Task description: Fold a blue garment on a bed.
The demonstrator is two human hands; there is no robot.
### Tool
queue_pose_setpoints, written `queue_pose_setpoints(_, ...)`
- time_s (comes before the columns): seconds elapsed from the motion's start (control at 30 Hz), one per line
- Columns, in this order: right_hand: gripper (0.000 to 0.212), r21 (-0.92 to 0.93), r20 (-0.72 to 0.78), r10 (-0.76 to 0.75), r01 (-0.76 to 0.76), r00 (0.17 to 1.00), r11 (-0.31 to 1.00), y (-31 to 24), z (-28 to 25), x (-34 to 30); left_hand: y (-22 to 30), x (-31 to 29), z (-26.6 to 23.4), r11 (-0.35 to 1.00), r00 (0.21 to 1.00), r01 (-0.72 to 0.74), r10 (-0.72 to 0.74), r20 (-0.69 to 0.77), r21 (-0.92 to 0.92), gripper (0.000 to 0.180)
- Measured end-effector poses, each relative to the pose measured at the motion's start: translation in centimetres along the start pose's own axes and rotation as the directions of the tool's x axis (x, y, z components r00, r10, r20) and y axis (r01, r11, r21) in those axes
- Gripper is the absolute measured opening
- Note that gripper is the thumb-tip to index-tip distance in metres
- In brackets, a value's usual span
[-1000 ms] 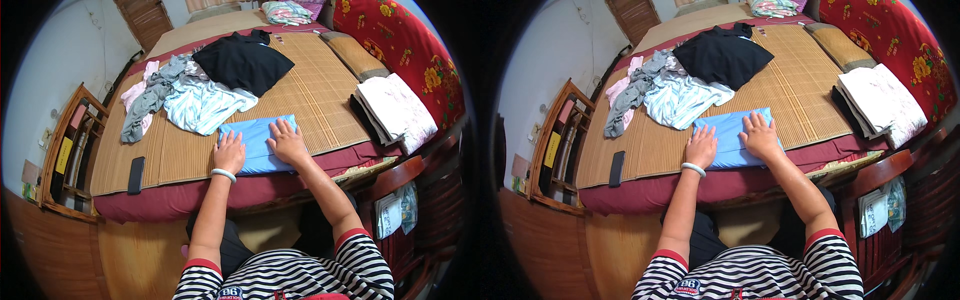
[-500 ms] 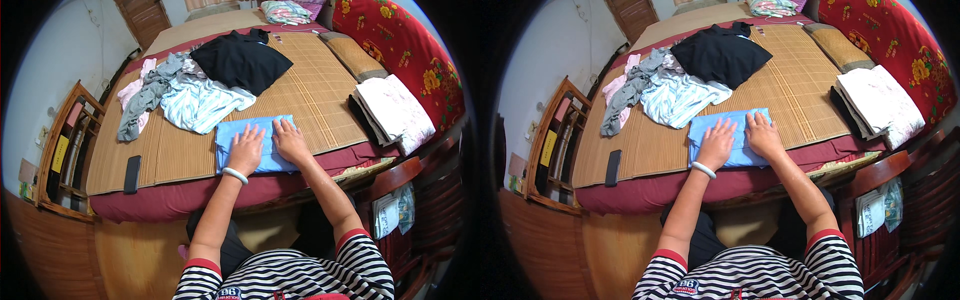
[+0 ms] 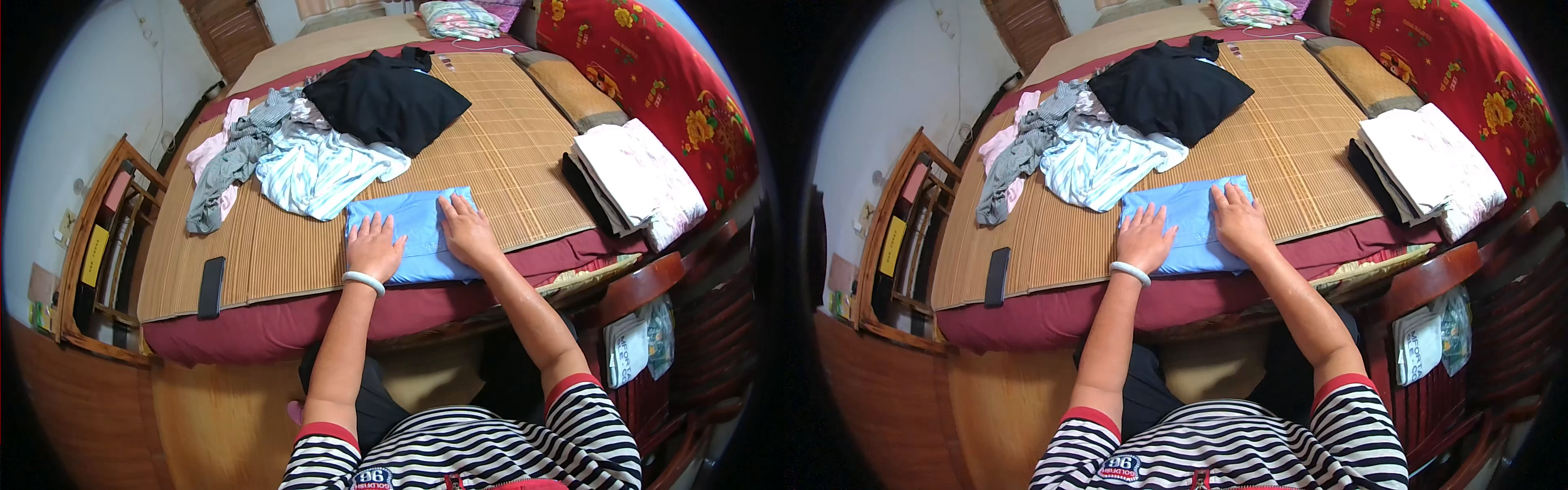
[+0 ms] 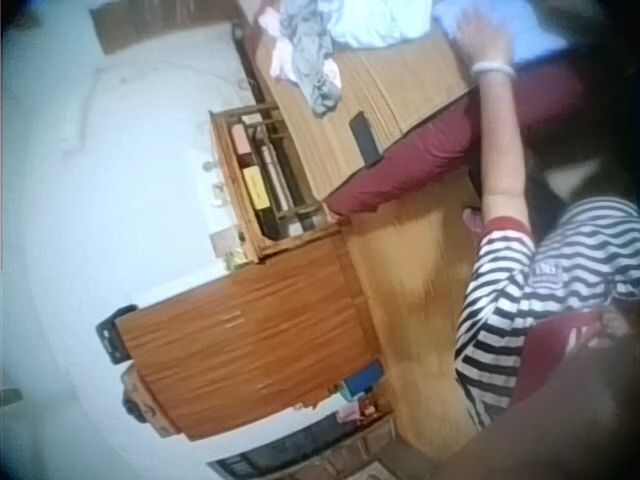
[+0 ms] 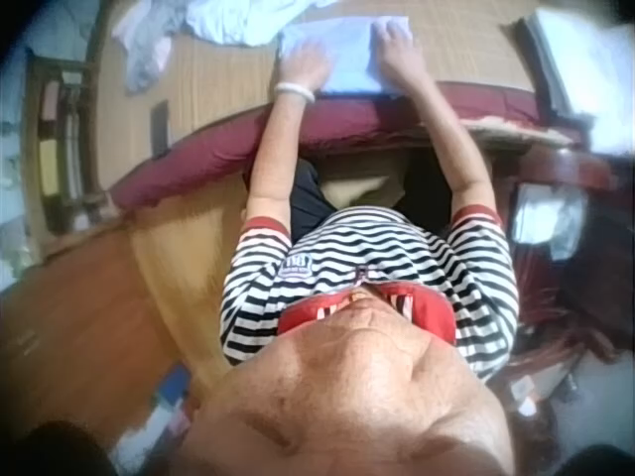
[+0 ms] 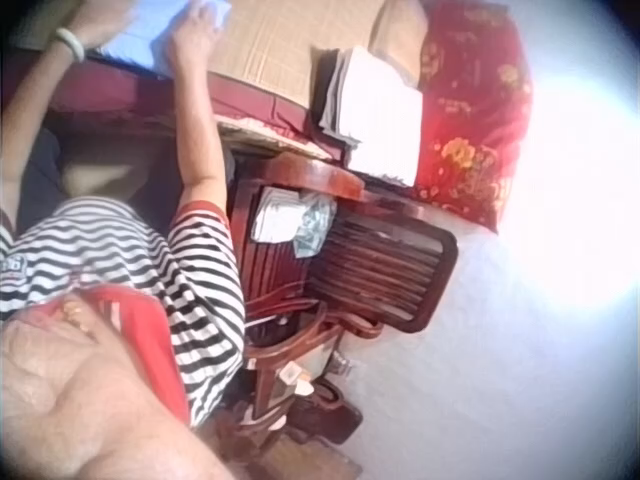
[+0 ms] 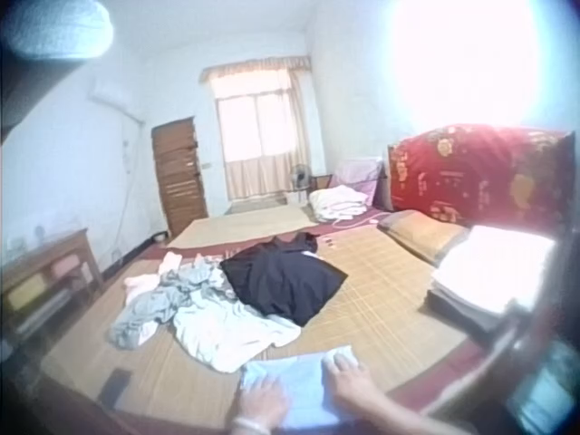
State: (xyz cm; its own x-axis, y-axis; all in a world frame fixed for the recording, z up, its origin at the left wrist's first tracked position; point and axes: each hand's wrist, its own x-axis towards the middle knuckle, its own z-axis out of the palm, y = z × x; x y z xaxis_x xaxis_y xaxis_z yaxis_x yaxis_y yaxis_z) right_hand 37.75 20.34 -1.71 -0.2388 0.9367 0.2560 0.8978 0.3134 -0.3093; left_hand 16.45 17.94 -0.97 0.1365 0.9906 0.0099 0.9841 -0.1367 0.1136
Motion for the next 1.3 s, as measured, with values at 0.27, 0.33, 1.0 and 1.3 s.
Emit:
queue_pose_setpoints(0.27,0.055,-0.153,-0.052,-0.146,0.136,0.988,0.979,-2.4,0.2,0.4,0.1,-0.1,0.0,1.000,1.000,0.004,-0.004,-0.029,0.021,0.061)
queue_pose_setpoints(0.33,0.055,-0.060,0.012,-0.201,0.201,0.980,0.978,-4.9,0.0,0.0,-0.1,-0.2,0.0,1.000,1.000,-0.004,0.004,-0.025,0.009,0.058)
queue_pose_setpoints(1.0,0.063,-0.141,0.078,0.060,-0.049,0.995,0.989,-0.4,0.0,0.8,-1.9,-0.9,0.5,0.998,0.996,0.021,-0.025,-0.082,-0.057,0.055)
queue_pose_setpoints(1.3,0.062,-0.108,0.058,0.064,-0.058,0.996,0.993,-0.3,-0.9,0.8,-1.5,-1.2,-0.4,0.999,0.995,0.036,-0.036,-0.096,-0.007,0.053)
